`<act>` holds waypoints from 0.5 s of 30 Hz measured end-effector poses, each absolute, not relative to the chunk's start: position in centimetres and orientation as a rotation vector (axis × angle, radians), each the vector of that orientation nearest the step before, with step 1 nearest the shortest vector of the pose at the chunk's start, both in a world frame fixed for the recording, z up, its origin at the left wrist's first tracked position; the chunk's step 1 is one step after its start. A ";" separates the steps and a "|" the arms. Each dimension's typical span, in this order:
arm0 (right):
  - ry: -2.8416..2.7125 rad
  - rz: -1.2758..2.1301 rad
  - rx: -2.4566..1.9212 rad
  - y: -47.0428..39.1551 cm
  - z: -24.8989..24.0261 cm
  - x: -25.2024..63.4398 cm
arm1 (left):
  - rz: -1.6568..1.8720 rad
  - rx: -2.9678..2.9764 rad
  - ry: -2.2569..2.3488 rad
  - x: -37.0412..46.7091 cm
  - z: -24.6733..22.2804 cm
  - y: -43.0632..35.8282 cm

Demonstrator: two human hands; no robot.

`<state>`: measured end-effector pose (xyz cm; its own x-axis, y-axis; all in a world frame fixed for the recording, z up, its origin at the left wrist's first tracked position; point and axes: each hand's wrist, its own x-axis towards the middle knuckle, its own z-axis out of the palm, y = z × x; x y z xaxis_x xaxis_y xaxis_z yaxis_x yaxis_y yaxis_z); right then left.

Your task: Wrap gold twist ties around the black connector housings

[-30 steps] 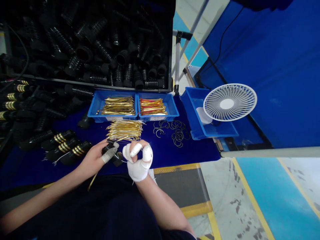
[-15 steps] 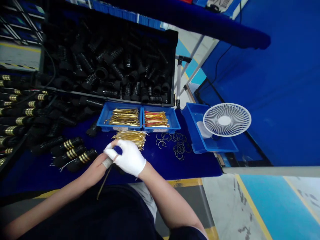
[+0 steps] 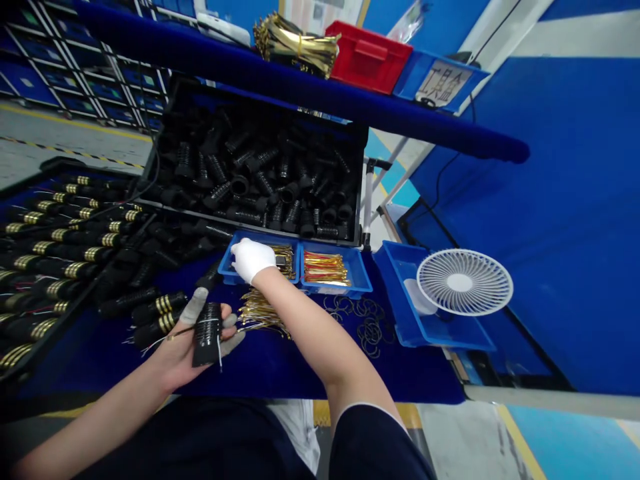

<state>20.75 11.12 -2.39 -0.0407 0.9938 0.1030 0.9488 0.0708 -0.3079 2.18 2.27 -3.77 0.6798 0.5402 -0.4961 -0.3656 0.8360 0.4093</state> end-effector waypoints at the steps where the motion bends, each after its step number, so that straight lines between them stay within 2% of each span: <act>1: -2.024 0.207 -1.957 10.9 -2.5 20.7 | 0.519 0.220 0.674 2.1 -3.6 2.5; 4: -1.860 0.140 -1.976 9.8 -2.0 22.1 | 0.507 0.090 0.698 1.9 -2.9 3.1; 6: -1.539 0.179 -1.868 8.7 -1.4 24.1 | 0.527 0.082 0.666 1.6 -2.7 3.6; 10: -0.606 0.536 -1.147 5.7 -0.1 28.3 | 0.590 0.168 0.683 1.2 -2.5 4.4; 13: -0.495 0.748 -0.817 2.6 0.5 28.4 | 0.643 0.338 0.681 1.5 -2.2 4.3; 15: -0.641 0.797 -0.830 0.4 0.6 26.5 | 0.687 0.463 0.715 2.0 -1.8 3.9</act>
<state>26.53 0.36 0.63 0.5484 0.8154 0.1856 -0.3561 0.4285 -0.8304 1.98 3.90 -1.83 0.5557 0.7075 -0.4366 -0.4086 0.6898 0.5977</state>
